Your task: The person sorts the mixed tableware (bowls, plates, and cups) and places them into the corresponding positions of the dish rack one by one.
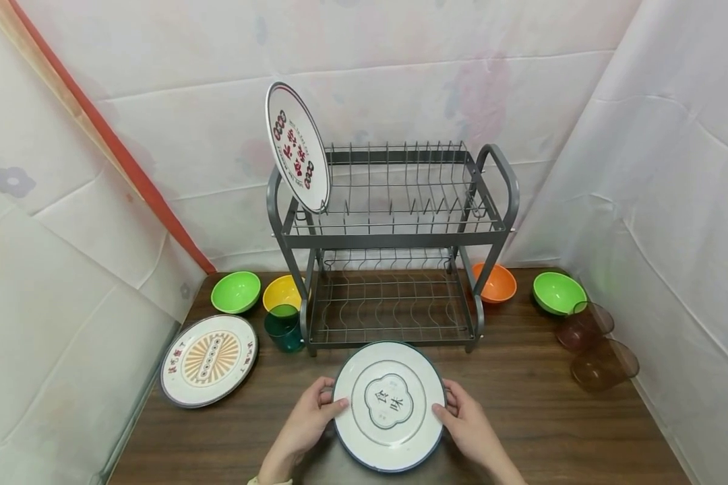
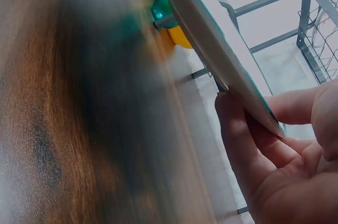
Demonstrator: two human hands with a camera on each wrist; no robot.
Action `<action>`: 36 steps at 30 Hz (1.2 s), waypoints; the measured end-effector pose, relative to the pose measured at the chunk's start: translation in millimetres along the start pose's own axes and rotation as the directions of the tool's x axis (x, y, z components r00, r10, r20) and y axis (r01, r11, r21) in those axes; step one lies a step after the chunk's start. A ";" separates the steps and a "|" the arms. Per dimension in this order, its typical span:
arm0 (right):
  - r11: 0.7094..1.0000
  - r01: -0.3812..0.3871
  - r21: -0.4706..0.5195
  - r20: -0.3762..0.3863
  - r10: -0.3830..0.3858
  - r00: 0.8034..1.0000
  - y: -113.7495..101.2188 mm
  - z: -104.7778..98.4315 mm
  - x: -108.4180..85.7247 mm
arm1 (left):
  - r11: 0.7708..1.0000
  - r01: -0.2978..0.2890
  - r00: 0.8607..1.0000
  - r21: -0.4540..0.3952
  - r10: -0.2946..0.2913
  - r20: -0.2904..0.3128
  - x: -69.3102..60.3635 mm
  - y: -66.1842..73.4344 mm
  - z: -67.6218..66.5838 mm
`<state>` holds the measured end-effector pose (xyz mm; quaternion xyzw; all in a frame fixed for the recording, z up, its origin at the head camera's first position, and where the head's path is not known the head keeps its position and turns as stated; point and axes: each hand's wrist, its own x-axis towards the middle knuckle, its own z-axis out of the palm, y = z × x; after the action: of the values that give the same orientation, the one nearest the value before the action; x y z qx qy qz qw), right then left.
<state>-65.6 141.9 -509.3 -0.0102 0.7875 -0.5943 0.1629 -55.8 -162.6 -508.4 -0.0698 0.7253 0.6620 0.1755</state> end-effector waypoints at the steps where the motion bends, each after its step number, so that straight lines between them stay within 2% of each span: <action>1: 1.000 -0.010 0.000 -0.007 0.010 1.000 -0.3 0.0 0.2 | 1.000 0.003 1.000 -0.003 -0.003 0.007 -0.1 -0.1 0.0; 6: 0.998 -0.045 -0.037 -0.025 0.044 0.999 -0.7 -1.6 1.9 | 1.000 0.008 0.999 0.023 -0.009 0.046 -1.1 0.4 -1.0; 12: 0.994 -0.074 -0.075 -0.039 0.071 0.997 -4.7 -5.7 0.7 | 0.997 -0.026 0.996 0.072 0.020 0.091 -1.2 1.4 -0.6; 17: 0.995 -0.035 -0.095 -0.044 0.031 0.999 -9.4 -8.2 -0.5 | 0.993 -0.039 0.995 0.113 0.028 0.096 -1.6 4.1 -0.2; 23: 0.986 -0.010 -0.169 -0.076 -0.003 0.997 -10.7 -10.2 0.9 | 0.990 -0.073 0.991 0.122 0.057 0.123 -3.7 10.5 0.3; 30: 0.981 0.014 -0.192 -0.114 -0.037 0.993 -9.0 -12.3 2.8 | 0.982 -0.082 0.994 0.170 0.069 0.080 -3.5 11.8 -0.5; 36: 0.983 0.036 -0.178 -0.127 -0.059 0.990 -13.3 -16.1 1.0 | 0.985 -0.101 0.994 0.143 0.094 0.053 -3.6 10.6 -1.7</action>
<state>-73.3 152.8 -493.2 -0.0042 0.8454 -0.5257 0.0947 -56.3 -163.6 -497.1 -0.0060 0.7698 0.6167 0.1643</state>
